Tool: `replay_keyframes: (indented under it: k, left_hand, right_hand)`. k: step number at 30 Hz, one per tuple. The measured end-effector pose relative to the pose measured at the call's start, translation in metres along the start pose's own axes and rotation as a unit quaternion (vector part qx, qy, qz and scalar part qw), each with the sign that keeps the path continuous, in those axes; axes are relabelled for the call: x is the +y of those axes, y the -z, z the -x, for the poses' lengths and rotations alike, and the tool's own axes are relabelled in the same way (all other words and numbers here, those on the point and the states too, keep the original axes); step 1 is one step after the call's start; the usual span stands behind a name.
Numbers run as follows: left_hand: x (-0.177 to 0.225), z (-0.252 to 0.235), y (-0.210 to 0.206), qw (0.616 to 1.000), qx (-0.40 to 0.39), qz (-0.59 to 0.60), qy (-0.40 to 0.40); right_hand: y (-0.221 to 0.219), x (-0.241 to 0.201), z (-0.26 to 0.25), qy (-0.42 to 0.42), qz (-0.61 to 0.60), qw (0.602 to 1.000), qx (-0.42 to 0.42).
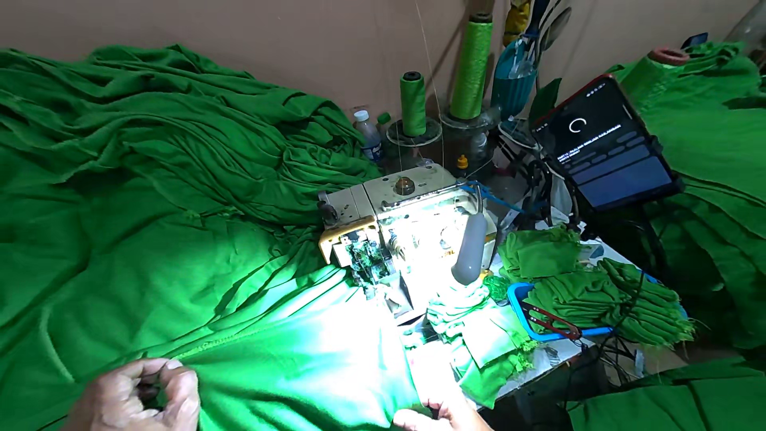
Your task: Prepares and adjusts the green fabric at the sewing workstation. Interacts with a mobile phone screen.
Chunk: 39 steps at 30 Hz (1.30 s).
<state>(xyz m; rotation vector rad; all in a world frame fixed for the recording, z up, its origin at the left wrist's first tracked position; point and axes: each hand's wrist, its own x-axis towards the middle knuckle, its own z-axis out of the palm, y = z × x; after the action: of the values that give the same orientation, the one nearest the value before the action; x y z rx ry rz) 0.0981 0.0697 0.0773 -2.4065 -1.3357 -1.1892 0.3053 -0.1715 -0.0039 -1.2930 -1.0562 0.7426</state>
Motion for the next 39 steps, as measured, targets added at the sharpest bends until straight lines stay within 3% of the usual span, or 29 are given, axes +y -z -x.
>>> replay_keyframes:
  k: [9,17,39]
  left_hand:
    - [-0.001,0.001,0.000,1.000,0.003,0.003,-0.008]
    - [-0.002,0.000,-0.001,1.000,0.006,-0.004,-0.007]
    - [0.001,0.001,0.000,1.000,0.004,0.002,0.002]
  right_hand:
    - [0.002,0.012,-0.001,0.064,0.015,0.998,0.003]
    - [0.010,0.024,-0.010,0.071,-0.072,0.994,-0.046]
    - [0.009,0.016,-0.008,0.022,-0.076,0.996,-0.046]
